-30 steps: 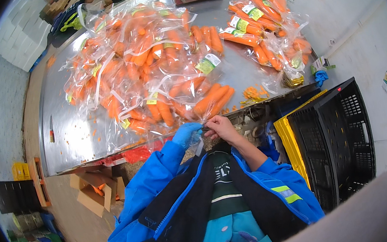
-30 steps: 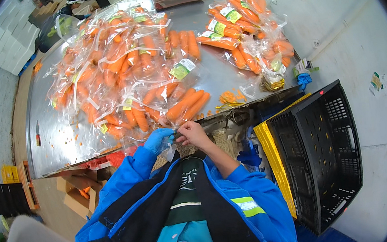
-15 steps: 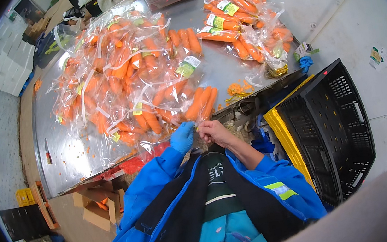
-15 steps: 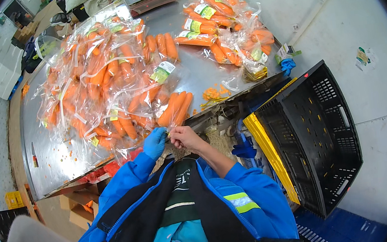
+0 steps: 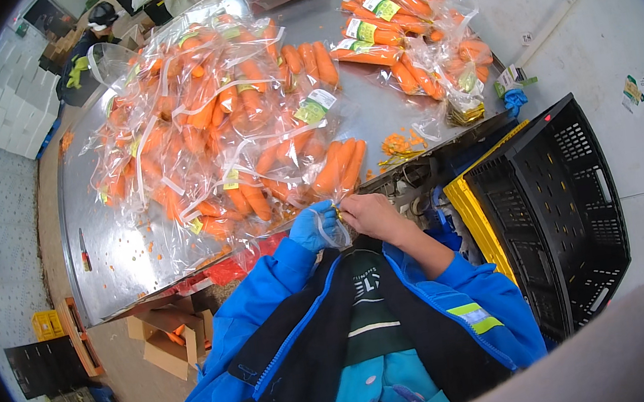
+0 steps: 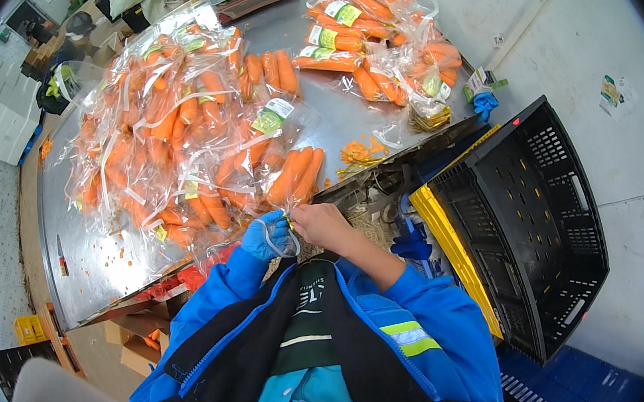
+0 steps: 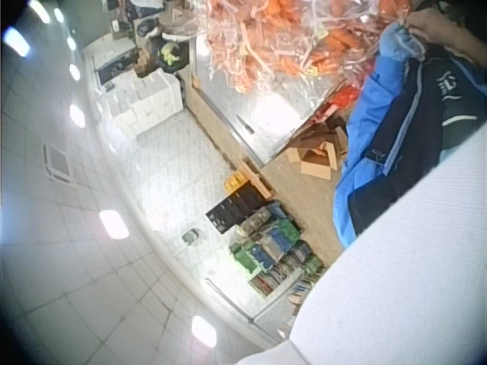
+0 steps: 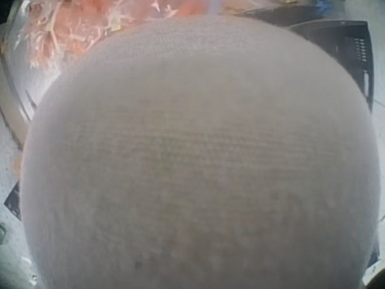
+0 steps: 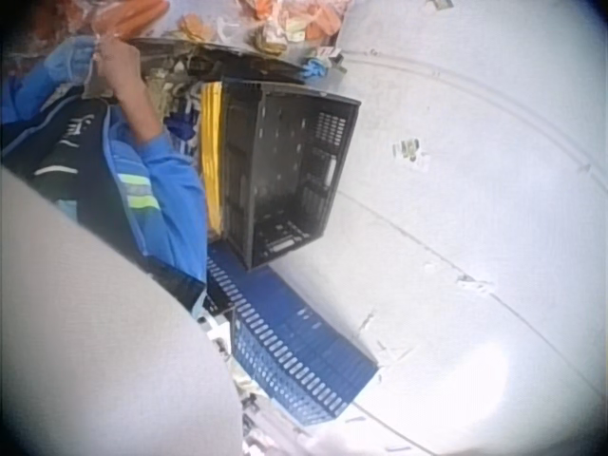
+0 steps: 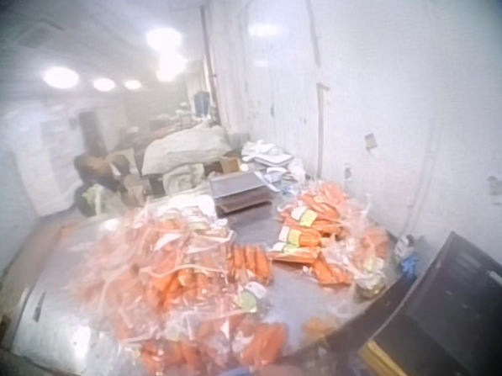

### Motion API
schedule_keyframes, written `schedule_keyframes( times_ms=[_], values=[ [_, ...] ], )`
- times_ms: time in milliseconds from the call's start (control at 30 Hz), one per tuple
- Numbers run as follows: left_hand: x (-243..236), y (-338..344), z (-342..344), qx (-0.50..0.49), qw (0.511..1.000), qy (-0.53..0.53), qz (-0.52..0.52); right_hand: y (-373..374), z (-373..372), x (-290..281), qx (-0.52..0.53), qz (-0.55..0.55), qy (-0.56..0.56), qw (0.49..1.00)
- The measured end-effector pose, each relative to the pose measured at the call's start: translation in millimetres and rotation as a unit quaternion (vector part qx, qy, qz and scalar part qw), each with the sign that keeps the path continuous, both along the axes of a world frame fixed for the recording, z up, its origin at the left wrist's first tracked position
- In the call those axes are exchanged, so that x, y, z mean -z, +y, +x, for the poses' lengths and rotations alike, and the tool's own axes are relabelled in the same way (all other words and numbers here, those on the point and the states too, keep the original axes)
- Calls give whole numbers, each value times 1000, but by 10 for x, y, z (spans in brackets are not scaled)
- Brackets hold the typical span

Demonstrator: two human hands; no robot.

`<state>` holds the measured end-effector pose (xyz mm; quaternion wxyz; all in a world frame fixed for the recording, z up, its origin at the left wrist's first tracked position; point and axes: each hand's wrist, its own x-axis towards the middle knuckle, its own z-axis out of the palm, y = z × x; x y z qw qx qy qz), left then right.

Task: The person places carrots into plastic bags on a stainless steel table and seals each bag using a tape dispenser.

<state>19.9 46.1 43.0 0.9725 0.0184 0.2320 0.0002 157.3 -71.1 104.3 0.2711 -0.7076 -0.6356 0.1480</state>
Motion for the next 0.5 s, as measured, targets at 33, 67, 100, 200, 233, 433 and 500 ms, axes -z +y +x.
schedule_keyframes(
  times_ms=[33,67,100,200,233,433,500],
  values=[
    [-50,-19,16,5,1000,18,16,-13,4,-40,2,-4,0,1000],
    [-106,-38,27,10,999,35,32,-11,14,-52,8,52,-8,999],
    [-149,-60,26,13,997,53,48,4,11,-67,11,110,-17,994],
    [-63,-207,156,-61,983,146,96,29,-24,32,55,196,-12,979],
    [-112,-245,181,-64,983,134,111,20,-22,96,78,210,-6,974],
    [-258,-236,199,10,989,14,144,-184,-16,100,207,-71,639,737],
    [-93,-201,198,-91,986,54,126,-205,11,-25,198,53,350,914]
  ],
)
